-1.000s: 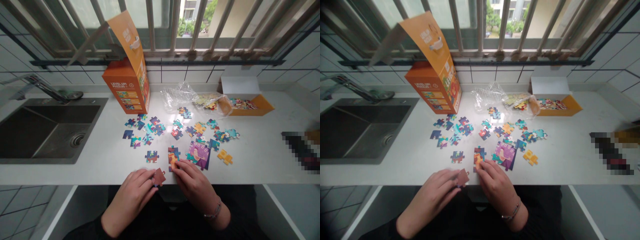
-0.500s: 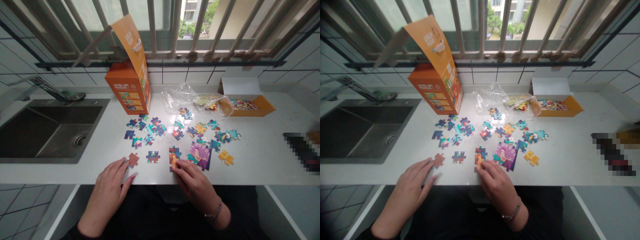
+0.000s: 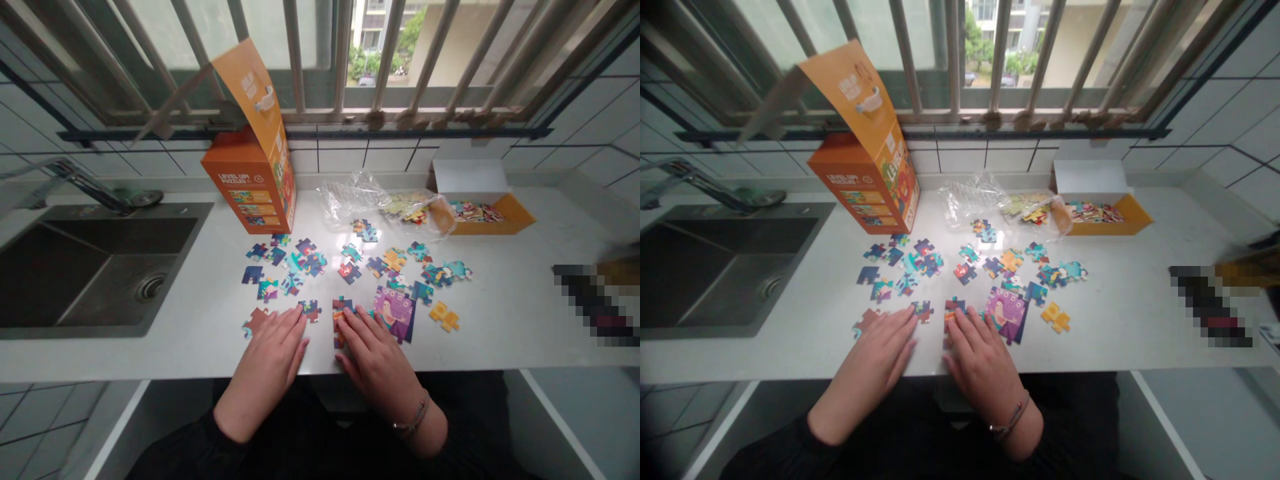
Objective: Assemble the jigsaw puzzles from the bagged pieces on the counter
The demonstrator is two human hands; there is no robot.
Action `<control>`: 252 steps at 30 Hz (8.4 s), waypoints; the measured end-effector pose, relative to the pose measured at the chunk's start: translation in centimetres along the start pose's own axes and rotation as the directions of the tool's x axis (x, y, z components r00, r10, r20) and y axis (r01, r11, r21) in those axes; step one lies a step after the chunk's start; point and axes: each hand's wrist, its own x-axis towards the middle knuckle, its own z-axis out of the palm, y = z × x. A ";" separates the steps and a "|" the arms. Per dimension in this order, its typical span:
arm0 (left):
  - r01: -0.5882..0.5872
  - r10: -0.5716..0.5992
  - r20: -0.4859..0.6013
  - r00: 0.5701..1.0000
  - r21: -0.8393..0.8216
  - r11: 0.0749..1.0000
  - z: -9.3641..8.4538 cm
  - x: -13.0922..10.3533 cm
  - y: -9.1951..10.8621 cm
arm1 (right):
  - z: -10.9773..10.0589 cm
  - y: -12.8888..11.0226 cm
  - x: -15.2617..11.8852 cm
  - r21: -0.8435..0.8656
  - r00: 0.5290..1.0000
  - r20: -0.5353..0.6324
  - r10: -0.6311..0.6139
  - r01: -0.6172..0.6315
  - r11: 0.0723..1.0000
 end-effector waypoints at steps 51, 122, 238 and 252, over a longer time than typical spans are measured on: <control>-0.001 -0.011 -0.207 0.978 -0.060 0.998 1.8 3.2 -0.6 | -8.2 21.5 7.2 -0.335 0.822 0.029 0.569 -0.529 0.780; 0.030 -0.087 -0.288 0.954 -0.198 0.980 1.6 0.8 1.6 | -9.3 24.0 9.3 -0.150 0.880 -0.008 0.476 -0.471 0.869; 0.147 -0.235 -0.391 0.890 -0.241 0.959 1.3 -0.2 2.0 | -5.5 17.6 18.9 0.295 0.978 0.095 0.184 -0.204 0.934; -0.071 -0.015 -0.347 0.938 -0.233 0.970 1.4 -0.7 2.3 | -5.5 8.8 5.4 0.754 0.891 0.327 0.315 -0.447 0.481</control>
